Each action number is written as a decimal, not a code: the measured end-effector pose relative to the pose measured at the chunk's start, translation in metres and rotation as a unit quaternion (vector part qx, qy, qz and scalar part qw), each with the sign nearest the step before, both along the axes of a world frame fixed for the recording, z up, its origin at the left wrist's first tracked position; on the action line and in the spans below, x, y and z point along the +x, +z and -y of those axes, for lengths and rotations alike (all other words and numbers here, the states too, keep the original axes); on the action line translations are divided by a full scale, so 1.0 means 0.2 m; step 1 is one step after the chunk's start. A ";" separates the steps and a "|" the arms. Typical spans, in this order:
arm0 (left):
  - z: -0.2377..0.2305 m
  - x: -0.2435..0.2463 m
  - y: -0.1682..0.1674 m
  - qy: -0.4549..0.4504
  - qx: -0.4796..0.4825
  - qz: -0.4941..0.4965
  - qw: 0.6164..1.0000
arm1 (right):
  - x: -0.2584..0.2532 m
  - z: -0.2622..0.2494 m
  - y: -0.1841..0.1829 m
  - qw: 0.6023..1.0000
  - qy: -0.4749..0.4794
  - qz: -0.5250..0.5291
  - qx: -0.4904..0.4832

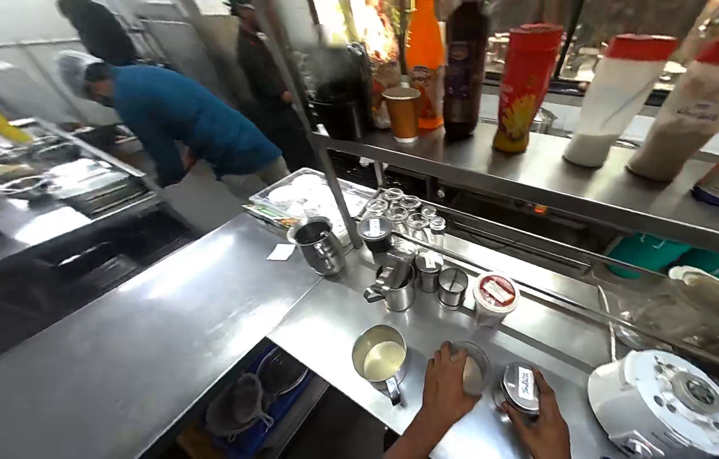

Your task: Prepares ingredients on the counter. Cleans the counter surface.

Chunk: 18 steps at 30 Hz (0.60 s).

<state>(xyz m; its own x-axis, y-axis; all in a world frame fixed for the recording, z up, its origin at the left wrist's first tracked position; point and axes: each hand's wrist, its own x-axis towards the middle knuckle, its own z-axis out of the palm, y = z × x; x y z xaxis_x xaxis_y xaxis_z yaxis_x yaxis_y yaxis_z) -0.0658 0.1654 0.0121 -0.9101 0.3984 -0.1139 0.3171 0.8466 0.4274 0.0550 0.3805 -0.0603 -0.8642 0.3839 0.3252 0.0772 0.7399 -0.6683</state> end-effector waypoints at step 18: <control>2.11 -0.27 0.39 0.275 0.146 -0.254 0.916 | -1.60 1.54 0.83 0.960 0.243 0.014 -0.139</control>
<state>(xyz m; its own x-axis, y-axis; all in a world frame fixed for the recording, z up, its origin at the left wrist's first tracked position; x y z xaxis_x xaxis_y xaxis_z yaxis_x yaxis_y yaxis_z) -0.1195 -0.2557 0.0907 -0.8882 -0.1896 0.4185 0.0988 0.8108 0.5769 -0.2644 0.0734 0.1062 -0.9700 0.0017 0.2431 -0.2116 0.4866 -0.8476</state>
